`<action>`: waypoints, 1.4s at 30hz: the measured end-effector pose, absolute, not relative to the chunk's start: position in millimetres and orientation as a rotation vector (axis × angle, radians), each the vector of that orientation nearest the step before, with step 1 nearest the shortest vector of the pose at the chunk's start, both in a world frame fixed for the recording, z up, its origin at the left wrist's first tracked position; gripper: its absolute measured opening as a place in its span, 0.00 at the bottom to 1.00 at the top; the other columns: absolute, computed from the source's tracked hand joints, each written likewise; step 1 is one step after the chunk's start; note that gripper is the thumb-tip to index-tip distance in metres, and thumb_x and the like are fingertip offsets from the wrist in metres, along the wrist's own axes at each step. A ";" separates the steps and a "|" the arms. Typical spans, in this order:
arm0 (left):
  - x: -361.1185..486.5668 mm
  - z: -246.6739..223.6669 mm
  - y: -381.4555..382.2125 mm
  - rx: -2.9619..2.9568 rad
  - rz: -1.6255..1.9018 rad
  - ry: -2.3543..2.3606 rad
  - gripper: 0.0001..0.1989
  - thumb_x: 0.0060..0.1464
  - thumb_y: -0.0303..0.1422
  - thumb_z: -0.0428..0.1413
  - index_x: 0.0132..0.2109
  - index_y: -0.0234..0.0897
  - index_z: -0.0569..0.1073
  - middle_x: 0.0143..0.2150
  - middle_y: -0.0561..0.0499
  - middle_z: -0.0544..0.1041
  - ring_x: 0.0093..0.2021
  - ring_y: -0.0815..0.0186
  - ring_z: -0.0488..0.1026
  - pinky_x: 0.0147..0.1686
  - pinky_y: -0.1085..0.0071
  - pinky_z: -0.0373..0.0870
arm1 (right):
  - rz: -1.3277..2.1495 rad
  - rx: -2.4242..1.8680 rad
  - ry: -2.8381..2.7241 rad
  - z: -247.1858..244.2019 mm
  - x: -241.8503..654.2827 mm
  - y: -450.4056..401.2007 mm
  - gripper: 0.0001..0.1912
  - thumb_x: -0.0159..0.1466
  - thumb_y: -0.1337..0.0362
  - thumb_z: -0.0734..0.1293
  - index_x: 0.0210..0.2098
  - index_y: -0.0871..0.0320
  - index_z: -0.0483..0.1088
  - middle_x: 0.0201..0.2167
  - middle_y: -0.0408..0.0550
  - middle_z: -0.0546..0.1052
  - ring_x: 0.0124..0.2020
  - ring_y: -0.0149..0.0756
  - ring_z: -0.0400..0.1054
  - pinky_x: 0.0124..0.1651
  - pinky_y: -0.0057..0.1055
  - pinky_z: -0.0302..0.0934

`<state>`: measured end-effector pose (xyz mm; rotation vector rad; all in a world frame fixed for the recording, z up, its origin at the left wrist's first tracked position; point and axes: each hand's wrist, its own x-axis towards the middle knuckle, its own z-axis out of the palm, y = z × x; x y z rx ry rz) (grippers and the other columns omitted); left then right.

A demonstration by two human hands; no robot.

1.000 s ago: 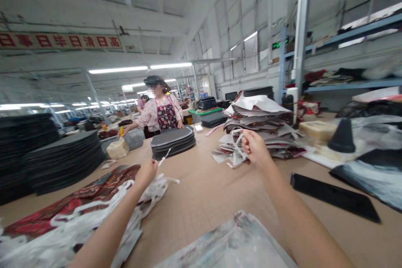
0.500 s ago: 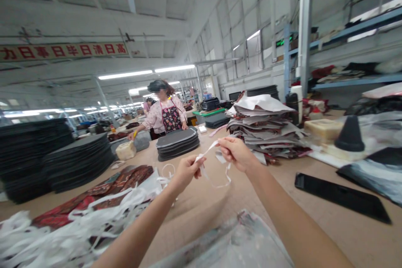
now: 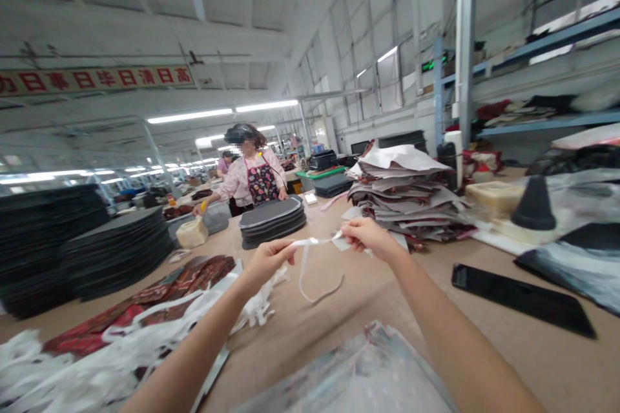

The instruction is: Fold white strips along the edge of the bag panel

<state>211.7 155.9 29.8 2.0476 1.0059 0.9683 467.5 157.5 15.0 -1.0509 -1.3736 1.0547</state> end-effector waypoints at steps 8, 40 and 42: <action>234.1 28.3 149.7 2.003 0.932 0.962 0.21 0.47 0.46 0.53 0.36 0.30 0.75 0.25 0.50 0.74 0.18 0.75 0.52 0.19 0.76 0.48 | 1.131 -0.903 -1.864 7.2 428.2 146.7 0.21 0.53 0.68 0.62 0.47 0.58 0.68 0.35 0.46 0.74 0.32 0.31 0.66 0.33 0.27 0.62; 169.2 72.7 223.1 2.346 0.950 1.962 0.14 0.57 0.37 0.52 0.46 0.32 0.69 0.50 0.45 0.69 0.50 0.58 0.66 0.50 0.52 0.61 | -0.169 -0.612 -0.762 53.3 583.1 133.5 0.10 0.66 0.59 0.49 0.41 0.52 0.59 0.32 0.39 0.70 0.28 0.27 0.63 0.28 0.28 0.54; 183.0 72.2 212.7 2.409 0.949 1.861 0.13 0.57 0.34 0.53 0.47 0.32 0.69 0.52 0.43 0.68 0.54 0.56 0.63 0.53 0.52 0.56 | -0.283 -0.497 -0.799 66.6 567.6 118.3 0.09 0.65 0.60 0.51 0.38 0.51 0.61 0.27 0.38 0.69 0.25 0.27 0.64 0.29 0.32 0.53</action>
